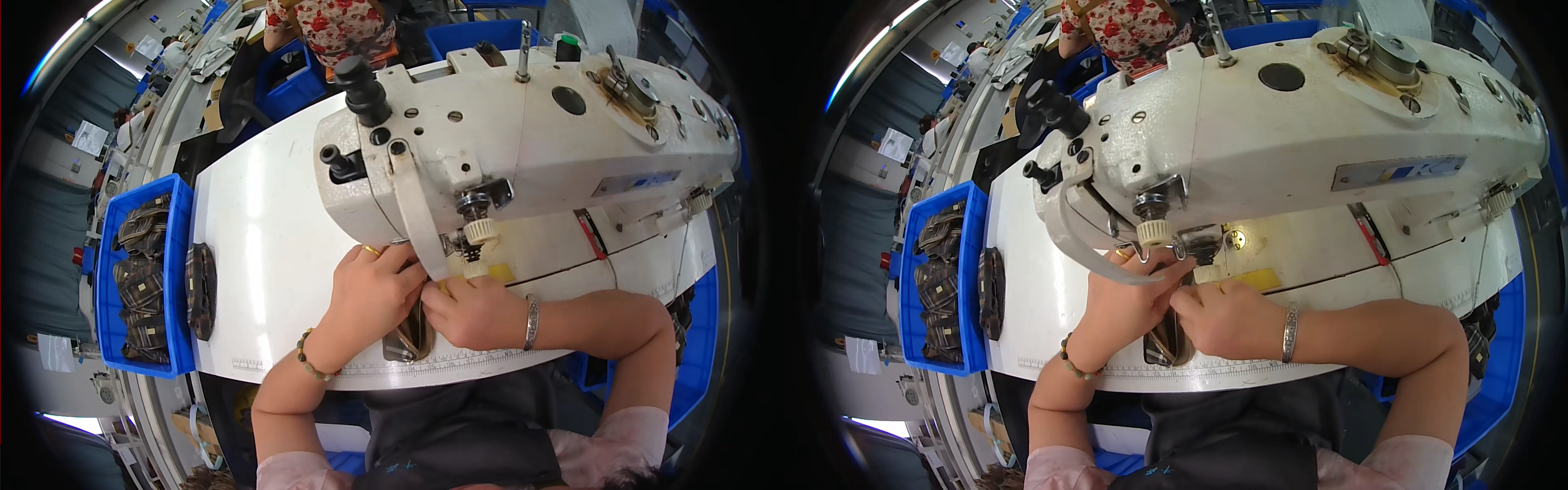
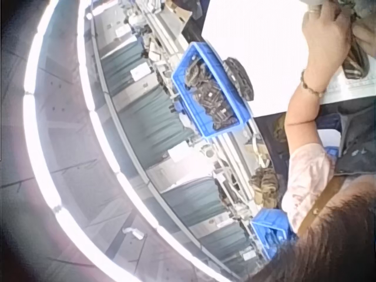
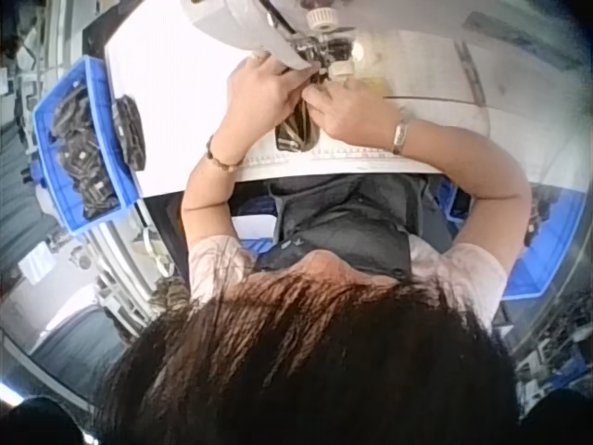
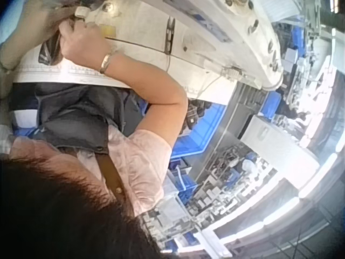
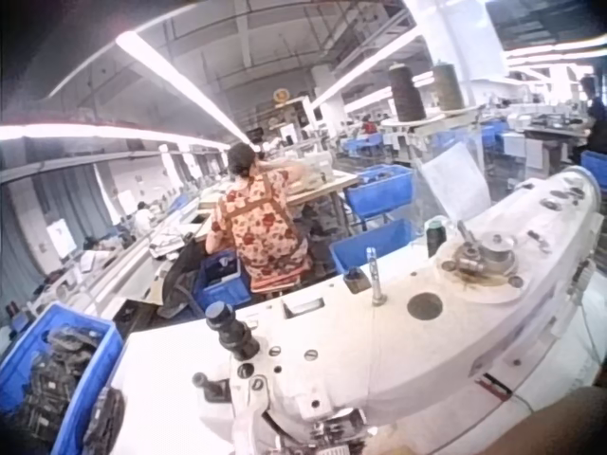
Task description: The person aligns a fabric pouch with a base panel and sews them together along the edges using a sewing machine.
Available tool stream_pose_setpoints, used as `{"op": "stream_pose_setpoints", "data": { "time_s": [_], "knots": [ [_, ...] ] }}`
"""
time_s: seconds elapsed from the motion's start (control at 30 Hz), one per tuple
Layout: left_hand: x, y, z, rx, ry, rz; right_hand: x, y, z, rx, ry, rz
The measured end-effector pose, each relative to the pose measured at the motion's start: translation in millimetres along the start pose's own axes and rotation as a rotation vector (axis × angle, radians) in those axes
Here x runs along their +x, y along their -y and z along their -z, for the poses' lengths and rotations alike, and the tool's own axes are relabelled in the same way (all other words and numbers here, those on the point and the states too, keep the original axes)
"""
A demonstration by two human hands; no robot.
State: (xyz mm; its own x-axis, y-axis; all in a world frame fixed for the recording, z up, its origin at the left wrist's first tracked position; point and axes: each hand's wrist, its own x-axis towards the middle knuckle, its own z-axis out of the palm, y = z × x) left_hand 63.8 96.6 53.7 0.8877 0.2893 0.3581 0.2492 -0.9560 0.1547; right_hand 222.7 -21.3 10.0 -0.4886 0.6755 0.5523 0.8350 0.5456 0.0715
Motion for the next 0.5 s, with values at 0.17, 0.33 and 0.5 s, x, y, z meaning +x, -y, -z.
{"op": "stream_pose_setpoints", "data": {
  "time_s": [0.17,0.33,0.5],
  "knots": [
    [-5,-13,8,0.133,0.134,0.006,-9,17,1,-0.075,0.104,0.043],
    [-9,-17,2,-0.001,0.083,0.014,-11,20,5,-0.025,0.115,0.008],
    [-12,-17,-11,-0.039,-0.001,-0.029,-12,33,12,-0.059,0.178,0.029]
  ]
}}
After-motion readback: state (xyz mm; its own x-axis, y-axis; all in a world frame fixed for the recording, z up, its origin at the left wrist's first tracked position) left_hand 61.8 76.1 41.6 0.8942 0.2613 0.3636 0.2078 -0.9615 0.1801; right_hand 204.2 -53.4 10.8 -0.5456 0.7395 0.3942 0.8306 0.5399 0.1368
